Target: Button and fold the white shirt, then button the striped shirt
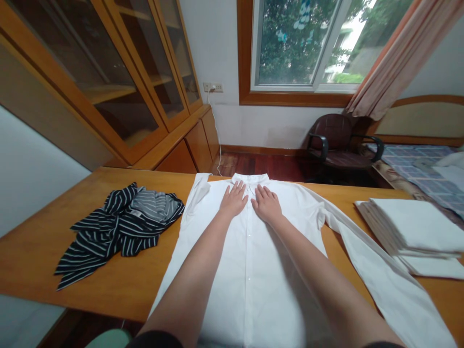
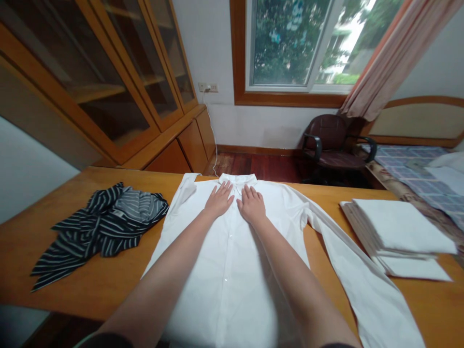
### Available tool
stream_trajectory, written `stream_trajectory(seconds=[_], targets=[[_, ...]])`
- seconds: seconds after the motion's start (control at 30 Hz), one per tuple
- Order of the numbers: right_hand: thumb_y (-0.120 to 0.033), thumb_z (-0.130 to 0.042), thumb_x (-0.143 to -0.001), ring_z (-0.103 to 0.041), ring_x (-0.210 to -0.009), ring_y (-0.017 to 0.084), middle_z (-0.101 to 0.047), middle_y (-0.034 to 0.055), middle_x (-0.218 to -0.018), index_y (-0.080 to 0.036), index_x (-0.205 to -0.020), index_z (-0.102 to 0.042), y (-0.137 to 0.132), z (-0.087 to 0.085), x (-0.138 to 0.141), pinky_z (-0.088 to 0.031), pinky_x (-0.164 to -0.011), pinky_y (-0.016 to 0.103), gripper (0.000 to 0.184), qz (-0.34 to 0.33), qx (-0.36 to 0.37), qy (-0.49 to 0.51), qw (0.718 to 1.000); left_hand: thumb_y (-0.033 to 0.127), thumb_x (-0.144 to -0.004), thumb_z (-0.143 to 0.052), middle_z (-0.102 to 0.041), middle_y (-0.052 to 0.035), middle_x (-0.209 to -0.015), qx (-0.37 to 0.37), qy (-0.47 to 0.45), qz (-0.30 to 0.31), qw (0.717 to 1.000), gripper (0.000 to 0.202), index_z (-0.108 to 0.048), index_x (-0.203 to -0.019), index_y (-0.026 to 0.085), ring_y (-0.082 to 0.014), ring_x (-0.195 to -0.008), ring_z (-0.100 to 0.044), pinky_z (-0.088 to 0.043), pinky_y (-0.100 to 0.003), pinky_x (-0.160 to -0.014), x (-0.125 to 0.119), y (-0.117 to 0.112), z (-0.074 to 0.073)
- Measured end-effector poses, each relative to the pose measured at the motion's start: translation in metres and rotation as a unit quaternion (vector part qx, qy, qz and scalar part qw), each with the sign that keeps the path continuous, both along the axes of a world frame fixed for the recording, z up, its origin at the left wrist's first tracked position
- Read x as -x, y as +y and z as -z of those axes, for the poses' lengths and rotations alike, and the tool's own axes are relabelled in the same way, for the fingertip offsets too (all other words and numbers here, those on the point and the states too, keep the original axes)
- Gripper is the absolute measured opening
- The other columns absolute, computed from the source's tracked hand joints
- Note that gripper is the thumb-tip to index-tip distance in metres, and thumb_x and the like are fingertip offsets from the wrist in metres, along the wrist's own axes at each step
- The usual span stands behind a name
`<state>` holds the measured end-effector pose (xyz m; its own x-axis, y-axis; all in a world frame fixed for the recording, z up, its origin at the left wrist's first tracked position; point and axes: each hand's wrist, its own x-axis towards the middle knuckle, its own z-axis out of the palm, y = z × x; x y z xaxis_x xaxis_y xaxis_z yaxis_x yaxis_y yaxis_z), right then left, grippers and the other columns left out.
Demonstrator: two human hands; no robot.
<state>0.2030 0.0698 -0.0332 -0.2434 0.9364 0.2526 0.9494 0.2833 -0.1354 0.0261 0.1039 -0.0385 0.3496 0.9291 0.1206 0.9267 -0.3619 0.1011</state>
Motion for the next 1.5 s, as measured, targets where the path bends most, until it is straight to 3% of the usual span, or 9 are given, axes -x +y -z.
stream_trajectory(seconds=[0.17, 0.43, 0.6, 0.77, 0.9, 1.27, 1.5], targets=[[-0.043, -0.035, -0.101, -0.025, -0.149, 0.028, -0.029, 0.0131, -0.161, -0.011, -0.150, -0.041, 0.023, 0.003, 0.003, -0.018, -0.120, 0.049, 0.058, -0.044, 0.009, 0.004, 0.999, 0.045, -0.101, -0.027, -0.020, -0.0008, -0.164, -0.002, -0.002, -0.003, 1.000, 0.060, -0.025, -0.157, 0.024, -0.0189, -0.153, -0.013, -0.009, -0.046, -0.125, 0.001, 0.001, 0.002], [-0.047, -0.028, -0.103, -0.020, -0.151, 0.025, -0.023, 0.0102, -0.163, -0.014, -0.154, -0.034, 0.039, 0.003, -0.006, -0.014, -0.121, 0.052, 0.061, 0.003, 0.064, 0.010, 0.998, 0.054, -0.100, -0.024, -0.015, 0.0002, -0.166, 0.027, -0.018, -0.064, 0.997, 0.063, -0.024, -0.157, 0.028, -0.0258, -0.154, -0.008, -0.009, -0.059, -0.122, 0.001, 0.006, 0.001], [-0.055, -0.025, -0.102, -0.013, -0.152, 0.027, -0.017, 0.0088, -0.165, -0.013, -0.156, -0.028, 0.044, 0.002, -0.015, -0.013, -0.121, 0.055, 0.069, 0.063, 0.095, 0.013, 0.993, 0.061, -0.098, -0.019, -0.012, -0.0023, -0.166, 0.039, -0.027, -0.133, 0.990, 0.068, -0.025, -0.157, 0.027, -0.0307, -0.153, -0.008, -0.007, -0.066, -0.119, 0.010, 0.008, -0.002], [-0.066, -0.023, -0.098, -0.010, -0.153, 0.028, -0.013, 0.0104, -0.165, -0.012, -0.156, -0.026, 0.041, 0.002, -0.025, -0.013, -0.121, 0.052, 0.079, 0.047, 0.096, -0.005, 0.994, 0.066, -0.096, -0.018, -0.019, -0.0057, -0.165, 0.034, -0.027, -0.138, 0.989, 0.073, -0.027, -0.157, 0.027, -0.0313, -0.153, -0.011, -0.007, -0.064, -0.120, 0.016, 0.006, -0.003], [-0.065, -0.024, -0.099, -0.012, -0.152, 0.028, -0.015, 0.0099, -0.165, -0.014, -0.156, -0.027, 0.031, 0.003, -0.029, -0.014, -0.121, 0.051, 0.077, 0.036, 0.086, -0.016, 0.996, 0.067, -0.096, -0.019, -0.021, -0.0051, -0.165, 0.025, -0.027, -0.135, 0.990, 0.072, -0.028, -0.156, 0.029, -0.0312, -0.153, -0.012, -0.008, -0.064, -0.120, 0.016, 0.002, -0.001], [-0.055, -0.028, -0.101, -0.018, -0.151, 0.029, -0.019, 0.0087, -0.164, -0.014, -0.155, -0.030, -0.013, 0.006, -0.028, -0.015, -0.121, 0.050, 0.068, 0.027, 0.058, -0.021, 0.998, 0.063, -0.098, -0.022, -0.022, -0.0073, -0.164, 0.010, -0.017, -0.144, 0.989, 0.068, -0.030, -0.156, 0.027, -0.0321, -0.152, -0.014, -0.013, -0.065, -0.119, 0.016, -0.046, -0.003], [-0.053, -0.029, -0.101, -0.018, -0.151, 0.029, -0.020, 0.0081, -0.164, -0.015, -0.155, -0.032, -0.047, 0.005, -0.028, -0.014, -0.121, 0.049, 0.066, 0.014, 0.051, -0.023, 0.998, 0.060, -0.099, -0.027, -0.021, -0.0063, -0.164, 0.017, -0.005, -0.159, 0.987, 0.065, -0.030, -0.156, 0.029, -0.0325, -0.151, -0.018, -0.029, -0.059, -0.115, 0.014, -0.090, -0.010]])
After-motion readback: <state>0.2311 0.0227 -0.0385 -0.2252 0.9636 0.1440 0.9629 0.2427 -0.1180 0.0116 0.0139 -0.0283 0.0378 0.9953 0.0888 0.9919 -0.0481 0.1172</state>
